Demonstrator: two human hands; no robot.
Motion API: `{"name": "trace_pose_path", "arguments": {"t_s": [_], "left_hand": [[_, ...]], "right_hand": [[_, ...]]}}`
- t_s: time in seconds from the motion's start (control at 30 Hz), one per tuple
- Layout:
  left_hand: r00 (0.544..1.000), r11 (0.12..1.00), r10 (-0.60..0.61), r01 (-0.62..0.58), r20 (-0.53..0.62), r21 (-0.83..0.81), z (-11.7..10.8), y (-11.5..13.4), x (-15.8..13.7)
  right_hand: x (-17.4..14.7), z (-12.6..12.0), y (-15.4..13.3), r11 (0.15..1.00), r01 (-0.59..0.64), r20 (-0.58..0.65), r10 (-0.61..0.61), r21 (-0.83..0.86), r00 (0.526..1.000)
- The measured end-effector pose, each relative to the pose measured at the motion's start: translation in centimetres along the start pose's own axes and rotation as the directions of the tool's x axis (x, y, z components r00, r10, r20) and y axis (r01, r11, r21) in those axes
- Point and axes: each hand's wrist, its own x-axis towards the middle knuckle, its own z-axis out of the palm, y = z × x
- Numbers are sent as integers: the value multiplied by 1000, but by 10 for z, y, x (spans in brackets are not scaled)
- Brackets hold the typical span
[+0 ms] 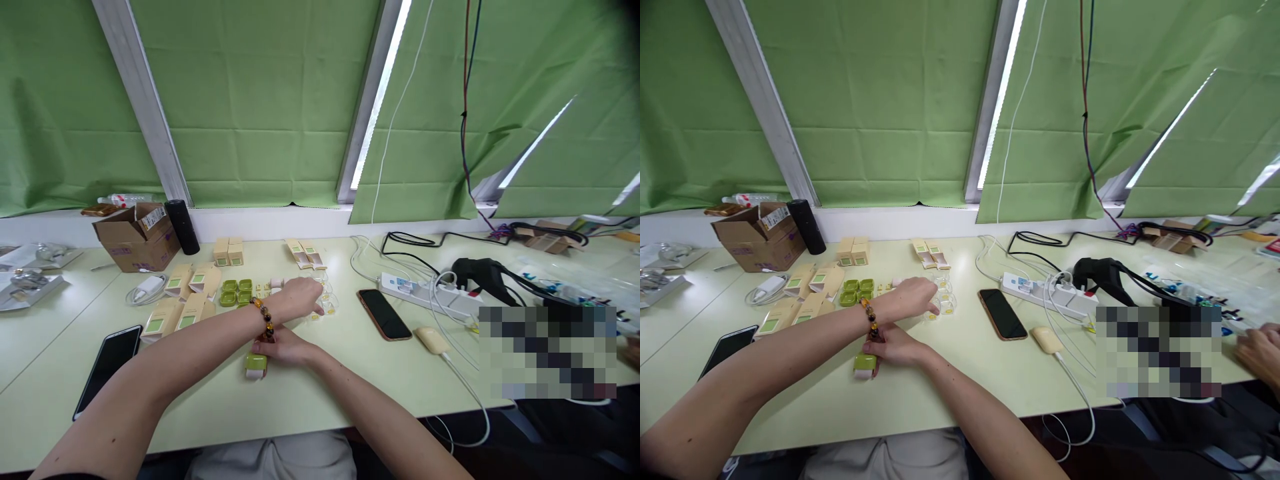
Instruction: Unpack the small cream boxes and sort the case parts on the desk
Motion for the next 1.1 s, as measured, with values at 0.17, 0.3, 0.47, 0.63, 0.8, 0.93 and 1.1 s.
{"name": "trace_pose_path", "arguments": {"t_s": [0.17,0.3,0.47,0.63,0.8,0.93,1.1], "left_hand": [[1000,1000,20,-20,-19,7,-12,-9,-13],[996,996,88,-88,3,14,7,-2,-13],[995,995,100,-100,-13,4,27,1,-5],[997,997,74,-75,-13,-32,14,-4,-9],[979,966,-23,-31,-204,-255,-11,-22,-33],[888,875,-181,-51,-423,-481,-6,-44,-70],[765,808,-250,-173,-594,-563,32,-62,-124]], "right_hand": [[2,-2,-6,1000,13,118,-9,-26,993],[-1,-1,-9,992,27,-2,-28,-124,1000],[-3,1,-6,992,-22,-20,20,-125,1000],[0,-1,-3,993,18,-5,-19,-118,1000],[4,-2,1,999,24,80,-26,33,996],[4,-4,0,976,32,89,-52,216,995],[2,-6,-9,891,110,-71,-87,441,994]]}}
